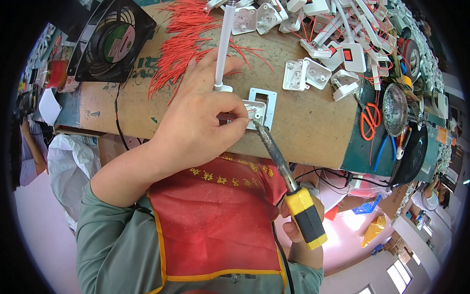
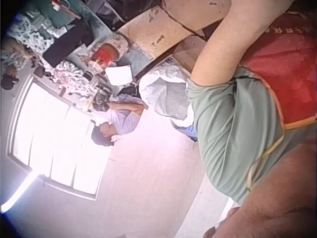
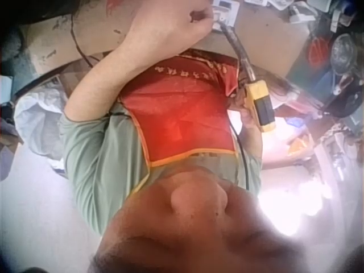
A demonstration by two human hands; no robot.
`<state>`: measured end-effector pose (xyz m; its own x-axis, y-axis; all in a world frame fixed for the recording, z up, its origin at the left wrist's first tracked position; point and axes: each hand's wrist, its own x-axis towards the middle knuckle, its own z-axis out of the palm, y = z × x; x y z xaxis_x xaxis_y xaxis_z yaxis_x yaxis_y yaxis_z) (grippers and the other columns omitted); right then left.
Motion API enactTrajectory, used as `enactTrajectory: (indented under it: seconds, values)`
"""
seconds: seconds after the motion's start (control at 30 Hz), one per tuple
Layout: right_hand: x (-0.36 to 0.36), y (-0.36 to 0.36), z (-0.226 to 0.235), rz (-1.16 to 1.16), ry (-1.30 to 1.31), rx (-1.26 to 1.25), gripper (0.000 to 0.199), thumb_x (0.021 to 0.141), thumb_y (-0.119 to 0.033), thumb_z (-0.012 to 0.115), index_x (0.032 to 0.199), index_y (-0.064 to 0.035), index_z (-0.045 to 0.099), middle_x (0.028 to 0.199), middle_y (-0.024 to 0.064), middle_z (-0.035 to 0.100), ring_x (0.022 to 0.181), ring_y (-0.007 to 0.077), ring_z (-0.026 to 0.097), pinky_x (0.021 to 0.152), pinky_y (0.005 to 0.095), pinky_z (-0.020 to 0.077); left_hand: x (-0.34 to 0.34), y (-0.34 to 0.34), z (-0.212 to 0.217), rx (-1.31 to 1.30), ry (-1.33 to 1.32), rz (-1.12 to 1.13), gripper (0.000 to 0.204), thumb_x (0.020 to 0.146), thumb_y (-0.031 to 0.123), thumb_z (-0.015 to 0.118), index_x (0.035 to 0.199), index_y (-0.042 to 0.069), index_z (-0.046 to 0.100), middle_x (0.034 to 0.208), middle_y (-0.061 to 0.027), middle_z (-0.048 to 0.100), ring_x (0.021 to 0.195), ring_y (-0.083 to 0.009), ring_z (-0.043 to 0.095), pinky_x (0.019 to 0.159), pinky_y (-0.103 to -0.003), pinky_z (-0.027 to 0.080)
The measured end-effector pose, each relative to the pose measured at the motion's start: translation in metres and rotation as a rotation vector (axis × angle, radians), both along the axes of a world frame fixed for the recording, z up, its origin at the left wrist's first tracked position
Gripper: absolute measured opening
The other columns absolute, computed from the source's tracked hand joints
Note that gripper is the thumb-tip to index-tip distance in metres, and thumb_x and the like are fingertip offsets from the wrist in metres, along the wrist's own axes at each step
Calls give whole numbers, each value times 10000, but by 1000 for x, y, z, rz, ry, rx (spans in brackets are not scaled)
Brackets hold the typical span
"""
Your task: Assembling electrical components by soldering wires and fitting parts into plastic housings on a factory assembly line.
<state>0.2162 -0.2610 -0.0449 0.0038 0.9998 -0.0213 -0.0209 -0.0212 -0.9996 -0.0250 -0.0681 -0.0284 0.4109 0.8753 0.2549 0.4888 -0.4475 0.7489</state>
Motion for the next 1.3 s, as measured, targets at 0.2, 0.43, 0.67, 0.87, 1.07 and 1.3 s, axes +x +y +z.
enactTrajectory:
  seconds: [0.2,0.43,0.67,0.87,1.07,1.3]
  values:
    - [1,-2,7,77,33,-16,787,736,-537,750,1246,-25,441,658,4,469,555,128,463,490,242,378,1,1,2,-5,2,-8,57,660,46,693,694,45,647,1261,-198,510,1194,-392,434,996,-463,339]
    - [-11,12,29,-68,97,-103,658,706,-532,775,1004,-29,473,666,35,499,560,146,495,506,260,398,0,1,3,-1,20,-9,63,661,44,698,708,48,655,1273,-194,504,1185,-391,442,980,-448,366]
    - [-9,10,30,-143,68,-183,612,664,-565,791,800,-51,487,701,48,506,627,144,501,561,267,399,0,2,3,-19,18,-15,63,666,45,698,709,49,654,1273,-195,501,1189,-392,440,987,-451,363]
    - [-8,12,26,-116,91,-154,615,664,-560,793,829,-57,481,706,44,497,635,145,500,572,261,400,0,2,3,0,48,-9,67,667,46,698,715,50,652,1270,-198,499,1194,-394,437,982,-446,370]
    - [-4,15,10,-11,42,76,750,786,-503,709,1281,-17,425,619,-1,448,492,119,449,436,239,377,-1,1,4,-22,32,-20,67,666,45,694,720,51,656,1263,-199,498,1204,-391,429,990,-447,362]
    - [-4,16,10,-4,34,82,747,790,-505,702,1291,-26,424,623,-5,447,502,120,456,437,237,379,0,2,3,-14,36,-21,66,666,46,693,720,50,656,1255,-199,501,1202,-391,430,987,-449,363]
